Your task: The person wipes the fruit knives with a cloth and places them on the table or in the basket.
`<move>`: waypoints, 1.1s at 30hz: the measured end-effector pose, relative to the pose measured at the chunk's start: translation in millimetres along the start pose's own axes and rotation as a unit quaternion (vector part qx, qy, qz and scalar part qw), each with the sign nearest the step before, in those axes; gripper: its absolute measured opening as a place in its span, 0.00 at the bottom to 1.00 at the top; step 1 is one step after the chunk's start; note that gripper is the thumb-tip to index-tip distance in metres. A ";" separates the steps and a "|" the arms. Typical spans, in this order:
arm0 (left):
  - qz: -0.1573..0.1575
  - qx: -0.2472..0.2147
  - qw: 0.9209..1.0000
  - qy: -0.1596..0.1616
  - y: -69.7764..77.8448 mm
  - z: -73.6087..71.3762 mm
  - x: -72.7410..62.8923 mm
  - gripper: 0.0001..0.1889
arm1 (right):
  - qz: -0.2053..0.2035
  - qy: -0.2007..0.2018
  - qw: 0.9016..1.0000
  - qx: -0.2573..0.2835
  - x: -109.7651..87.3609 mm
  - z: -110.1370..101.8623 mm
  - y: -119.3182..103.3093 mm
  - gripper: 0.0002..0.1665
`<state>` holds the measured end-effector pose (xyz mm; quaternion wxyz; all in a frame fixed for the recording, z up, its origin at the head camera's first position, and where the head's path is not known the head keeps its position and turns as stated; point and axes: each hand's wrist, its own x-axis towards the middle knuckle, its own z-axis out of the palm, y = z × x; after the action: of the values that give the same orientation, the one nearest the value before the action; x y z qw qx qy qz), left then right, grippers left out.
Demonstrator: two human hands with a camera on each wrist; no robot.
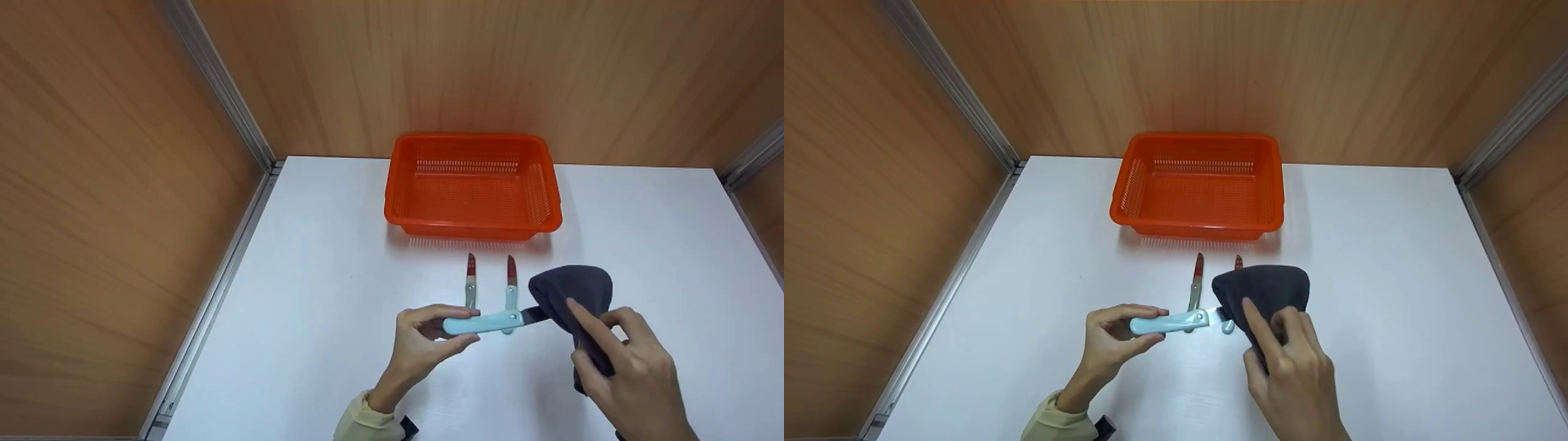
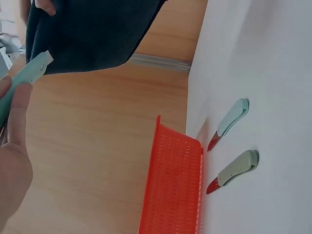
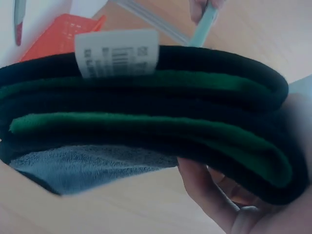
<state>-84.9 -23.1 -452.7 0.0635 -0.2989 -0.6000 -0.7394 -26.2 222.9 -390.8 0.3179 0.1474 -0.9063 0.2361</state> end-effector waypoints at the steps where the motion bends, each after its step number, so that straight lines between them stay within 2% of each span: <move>1: -0.003 -0.009 1.000 -0.001 -3.3 0.4 -0.4 0.14 | -0.007 -0.008 1.000 -0.007 0.2 1.0 -1.4 0.35; 6: -0.031 -0.051 0.998 -0.005 -12.7 2.2 -2.9 0.14 | -0.030 -0.059 0.997 -0.029 2.2 3.8 -7.5 0.35; 9: -0.039 -0.067 0.997 -0.008 -13.1 3.2 -3.1 0.14 | -0.027 -0.074 0.997 -0.023 3.4 5.3 -10.2 0.32; 13: -0.033 -0.075 0.997 -0.016 -12.9 4.2 -2.1 0.14 | -0.016 -0.064 0.998 -0.010 5.3 8.8 -13.0 0.31; 21: -0.026 -0.073 0.997 -0.016 -15.6 5.6 -1.9 0.13 | -0.002 -0.052 0.999 -0.015 6.7 13.8 -16.1 0.37; 27: -0.027 -0.077 0.997 -0.003 -15.6 6.0 -0.7 0.13 | -0.046 -0.022 0.998 -0.020 4.8 9.9 -17.8 0.40; 33: -0.012 -0.089 0.996 -0.004 -11.4 6.4 0.2 0.14 | -0.098 -0.063 0.992 -0.038 3.3 10.7 -19.7 0.37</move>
<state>-87.9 -14.0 -461.6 0.0257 -0.2992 -0.5354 -0.7894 -25.9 200.3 -389.5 0.2871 0.2378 -0.9142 0.1590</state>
